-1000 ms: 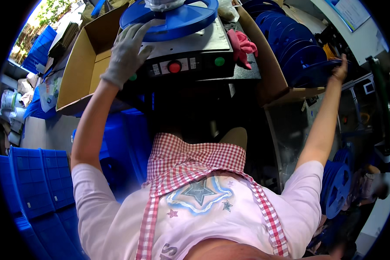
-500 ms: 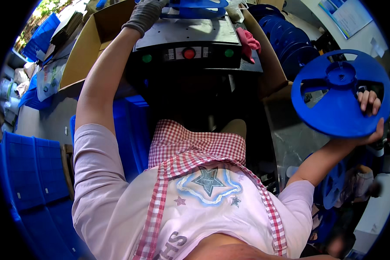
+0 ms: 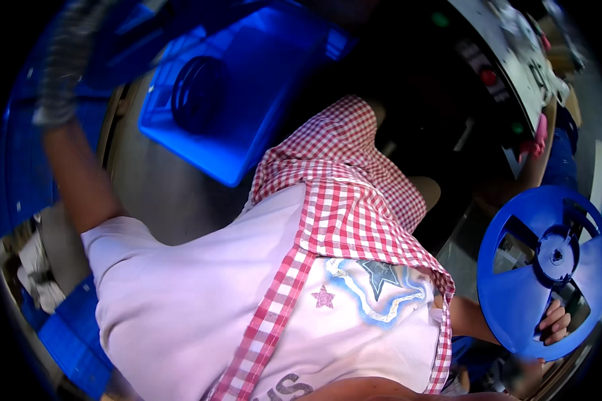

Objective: The person repeatedly picks up blue plastic fan blades from a bin and places them onto a machine. They then press a button on the machine's control panel, seemingly to process or secure the blades. The person continues this cycle of picking, placing, and pressing the button throughout the video.

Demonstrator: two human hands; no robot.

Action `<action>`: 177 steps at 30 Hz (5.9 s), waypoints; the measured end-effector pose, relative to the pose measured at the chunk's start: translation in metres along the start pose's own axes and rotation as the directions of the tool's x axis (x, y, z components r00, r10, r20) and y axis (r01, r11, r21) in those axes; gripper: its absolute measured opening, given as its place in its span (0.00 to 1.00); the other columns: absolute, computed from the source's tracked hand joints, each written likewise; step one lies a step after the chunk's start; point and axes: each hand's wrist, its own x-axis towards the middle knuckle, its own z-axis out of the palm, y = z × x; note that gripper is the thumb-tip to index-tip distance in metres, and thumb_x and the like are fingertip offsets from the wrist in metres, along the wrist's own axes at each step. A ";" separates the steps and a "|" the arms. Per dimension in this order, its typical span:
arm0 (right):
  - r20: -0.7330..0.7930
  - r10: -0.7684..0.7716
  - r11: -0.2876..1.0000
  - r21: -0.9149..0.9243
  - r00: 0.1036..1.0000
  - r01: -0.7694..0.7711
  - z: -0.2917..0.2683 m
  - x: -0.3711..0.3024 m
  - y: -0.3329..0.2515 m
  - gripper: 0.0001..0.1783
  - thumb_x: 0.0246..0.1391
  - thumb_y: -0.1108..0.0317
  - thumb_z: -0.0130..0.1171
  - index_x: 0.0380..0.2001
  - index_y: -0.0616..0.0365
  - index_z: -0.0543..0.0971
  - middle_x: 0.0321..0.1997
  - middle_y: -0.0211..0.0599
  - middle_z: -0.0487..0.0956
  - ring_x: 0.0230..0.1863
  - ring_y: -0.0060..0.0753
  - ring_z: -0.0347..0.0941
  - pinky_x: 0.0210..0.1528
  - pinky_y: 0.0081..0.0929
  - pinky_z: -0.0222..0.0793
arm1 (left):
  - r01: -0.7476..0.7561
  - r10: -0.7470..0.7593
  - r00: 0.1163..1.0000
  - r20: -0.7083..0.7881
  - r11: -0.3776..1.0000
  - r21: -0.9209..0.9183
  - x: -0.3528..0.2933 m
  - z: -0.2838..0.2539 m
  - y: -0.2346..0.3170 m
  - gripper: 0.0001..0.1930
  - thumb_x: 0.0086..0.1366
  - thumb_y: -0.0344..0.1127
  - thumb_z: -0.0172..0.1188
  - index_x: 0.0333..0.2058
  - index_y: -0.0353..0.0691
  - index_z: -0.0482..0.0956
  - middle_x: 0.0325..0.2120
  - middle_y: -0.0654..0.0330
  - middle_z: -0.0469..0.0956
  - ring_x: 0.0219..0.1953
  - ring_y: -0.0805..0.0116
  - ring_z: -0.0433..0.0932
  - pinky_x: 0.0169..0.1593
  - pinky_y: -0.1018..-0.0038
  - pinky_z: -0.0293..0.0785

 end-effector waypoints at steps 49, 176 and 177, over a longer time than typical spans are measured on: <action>-0.468 0.065 0.409 -0.793 0.881 -0.451 0.032 -0.085 0.111 0.23 0.50 0.49 0.55 0.31 0.61 0.71 0.23 0.32 0.66 0.24 0.27 0.66 0.29 0.27 0.62 | 0.497 0.310 0.726 0.613 0.379 -0.780 -0.080 0.225 0.118 0.18 0.61 0.44 0.58 0.43 0.36 0.73 0.19 0.70 0.63 0.19 0.81 0.60 0.25 0.80 0.62; -0.230 0.489 -0.095 -0.973 0.841 -0.211 -0.050 0.308 0.215 0.44 0.49 0.30 0.46 0.65 0.38 0.56 0.61 0.54 0.65 0.64 0.52 0.59 0.66 0.41 0.51 | 0.569 0.579 0.687 0.438 -0.055 -0.820 0.187 0.321 0.171 0.17 0.64 0.26 0.48 0.52 0.27 0.67 0.44 0.48 0.76 0.48 0.59 0.76 0.53 0.67 0.74; -0.239 0.526 -0.084 -0.970 0.816 -0.229 -0.035 0.304 0.203 0.44 0.50 0.30 0.46 0.65 0.38 0.56 0.63 0.54 0.63 0.64 0.52 0.58 0.66 0.40 0.51 | 0.478 0.614 0.673 0.413 0.065 -0.876 0.187 0.326 0.160 0.17 0.64 0.27 0.50 0.51 0.31 0.69 0.44 0.51 0.76 0.47 0.62 0.76 0.52 0.69 0.74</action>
